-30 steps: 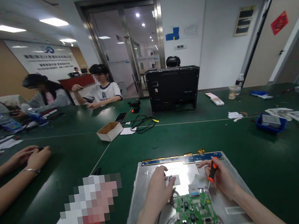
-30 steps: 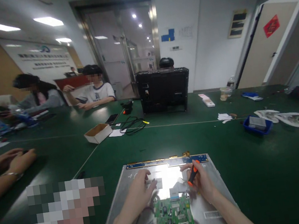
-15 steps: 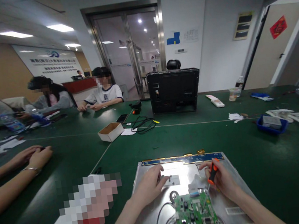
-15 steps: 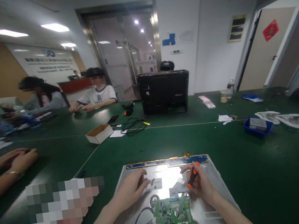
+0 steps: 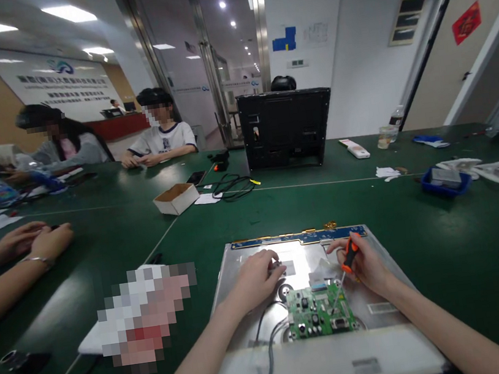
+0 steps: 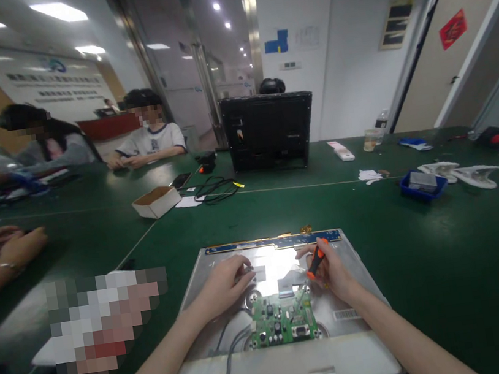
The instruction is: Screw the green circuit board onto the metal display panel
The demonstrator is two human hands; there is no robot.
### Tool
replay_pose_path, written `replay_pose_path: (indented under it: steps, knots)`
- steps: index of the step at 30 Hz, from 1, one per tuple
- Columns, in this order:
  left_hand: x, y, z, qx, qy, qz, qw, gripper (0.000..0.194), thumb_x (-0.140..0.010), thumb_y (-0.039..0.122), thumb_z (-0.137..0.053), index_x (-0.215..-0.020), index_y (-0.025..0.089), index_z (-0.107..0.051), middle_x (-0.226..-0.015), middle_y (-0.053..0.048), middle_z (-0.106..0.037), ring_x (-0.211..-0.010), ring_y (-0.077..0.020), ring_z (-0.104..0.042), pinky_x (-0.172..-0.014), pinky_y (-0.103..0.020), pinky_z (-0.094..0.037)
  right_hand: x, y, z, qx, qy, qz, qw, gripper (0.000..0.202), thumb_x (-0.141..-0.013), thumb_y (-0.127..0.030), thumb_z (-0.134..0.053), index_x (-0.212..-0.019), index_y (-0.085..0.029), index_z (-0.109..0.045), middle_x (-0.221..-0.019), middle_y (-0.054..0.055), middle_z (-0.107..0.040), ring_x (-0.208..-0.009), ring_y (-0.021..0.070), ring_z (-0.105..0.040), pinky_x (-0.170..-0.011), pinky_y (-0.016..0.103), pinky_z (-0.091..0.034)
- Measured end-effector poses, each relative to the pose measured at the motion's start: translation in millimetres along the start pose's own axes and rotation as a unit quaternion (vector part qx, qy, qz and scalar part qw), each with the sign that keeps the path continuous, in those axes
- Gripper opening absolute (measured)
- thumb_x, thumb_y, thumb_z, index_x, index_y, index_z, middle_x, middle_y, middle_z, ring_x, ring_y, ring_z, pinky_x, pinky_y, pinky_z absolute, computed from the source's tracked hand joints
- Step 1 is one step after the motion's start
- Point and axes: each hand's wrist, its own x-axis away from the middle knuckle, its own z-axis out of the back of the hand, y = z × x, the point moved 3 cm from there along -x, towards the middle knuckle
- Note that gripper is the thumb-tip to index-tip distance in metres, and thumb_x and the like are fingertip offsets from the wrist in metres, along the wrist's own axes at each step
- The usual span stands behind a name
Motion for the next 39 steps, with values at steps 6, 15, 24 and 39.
replay_pose_path:
  steps: [6,15,24,39]
  knots:
    - [-2,-6,2.4,0.039,-0.014,-0.005,0.999,0.013,-0.091,0.028,-0.056,-0.091,0.018,-0.065,-0.087,-0.006,-0.07,-0.082,-0.0225,-0.064,-0.072,-0.031,-0.046,0,-4,1,0.005,-0.001,0.003,1.0,0.062,-0.078,-0.076,-0.053,-0.084,-0.017,-0.072,-0.045,-0.005,-0.043,-0.034,0.0085,-0.032,-0.033,0.021,-0.024]
    - [-3,-6,5.0,0.035,-0.007,-0.008,0.999,0.012,-0.086,0.02,-0.06,-0.094,0.017,-0.068,-0.086,-0.005,-0.071,-0.078,-0.0211,-0.064,-0.073,-0.03,-0.049,-1,-8,1,0.021,-0.005,0.007,1.0,0.062,-0.077,-0.075,-0.053,-0.082,-0.017,-0.072,-0.046,-0.005,-0.044,-0.035,0.0096,-0.033,-0.034,0.023,-0.023]
    - [-5,-5,0.5,0.014,0.009,-0.022,1.0,0.012,-0.087,0.017,-0.058,-0.09,0.018,-0.069,-0.089,-0.006,-0.07,-0.08,-0.0209,-0.064,-0.076,-0.03,-0.05,0,-11,-3,0.03,-0.014,0.016,0.999,0.059,-0.085,-0.072,-0.048,-0.075,-0.019,-0.071,-0.046,-0.003,-0.046,-0.035,0.0099,-0.033,-0.035,0.024,-0.023]
    - [-3,0,3.5,-0.005,0.022,-0.025,0.999,0.011,-0.084,0.013,-0.054,-0.082,0.018,-0.064,-0.083,-0.005,-0.069,-0.076,-0.0206,-0.063,-0.07,-0.028,-0.046,-4,-10,-3,-0.038,0.022,0.034,0.998,0.058,-0.082,-0.071,-0.055,-0.073,-0.016,-0.071,-0.035,-0.007,-0.04,-0.028,0.0062,-0.022,-0.032,0.021,-0.018]
